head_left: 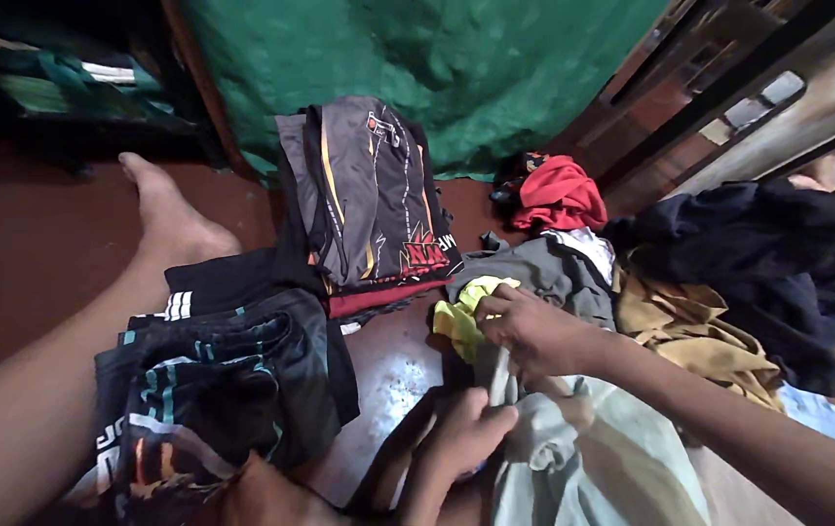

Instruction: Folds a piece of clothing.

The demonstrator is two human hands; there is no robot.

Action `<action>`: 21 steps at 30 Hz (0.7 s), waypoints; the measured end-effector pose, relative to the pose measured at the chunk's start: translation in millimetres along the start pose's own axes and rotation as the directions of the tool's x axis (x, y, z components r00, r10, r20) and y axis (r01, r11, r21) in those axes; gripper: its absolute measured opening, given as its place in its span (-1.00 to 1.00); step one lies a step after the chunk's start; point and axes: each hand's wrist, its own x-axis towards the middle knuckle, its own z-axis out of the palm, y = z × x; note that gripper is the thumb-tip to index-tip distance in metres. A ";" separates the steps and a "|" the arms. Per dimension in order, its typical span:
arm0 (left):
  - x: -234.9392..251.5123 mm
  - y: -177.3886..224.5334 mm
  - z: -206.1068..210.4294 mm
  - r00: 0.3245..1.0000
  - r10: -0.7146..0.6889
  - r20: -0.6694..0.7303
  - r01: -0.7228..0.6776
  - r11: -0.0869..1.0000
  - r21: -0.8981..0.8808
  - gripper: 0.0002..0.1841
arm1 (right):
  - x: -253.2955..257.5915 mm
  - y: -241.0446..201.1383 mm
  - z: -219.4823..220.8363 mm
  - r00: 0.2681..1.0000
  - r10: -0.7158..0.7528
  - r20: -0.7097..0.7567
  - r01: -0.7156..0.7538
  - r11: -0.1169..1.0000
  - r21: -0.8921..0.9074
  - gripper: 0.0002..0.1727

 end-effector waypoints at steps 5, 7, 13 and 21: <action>-6.7 0.3 -27.9 0.993 0.081 0.083 -0.099 0.965 0.243 -0.61 | 5.9 -19.4 -7.4 0.960 -0.036 0.278 -0.003 0.991 0.136 -0.84; -6.0 -3.2 -25.8 0.966 0.259 -0.012 -0.255 0.956 0.148 -0.69 | 8.4 -27.3 -15.9 0.932 0.021 0.363 -0.028 0.999 0.014 -0.81; 1.9 -16.9 4.0 0.858 0.452 -0.246 -0.507 0.822 -0.259 -0.79 | 11.8 -44.5 -25.6 0.895 0.192 0.403 -0.006 0.908 -0.420 -0.76; -8.3 -18.6 -7.2 0.973 0.226 0.052 -0.186 0.896 -0.403 -0.85 | 21.8 -46.7 -32.2 0.807 0.087 0.584 -0.186 0.976 0.113 -0.83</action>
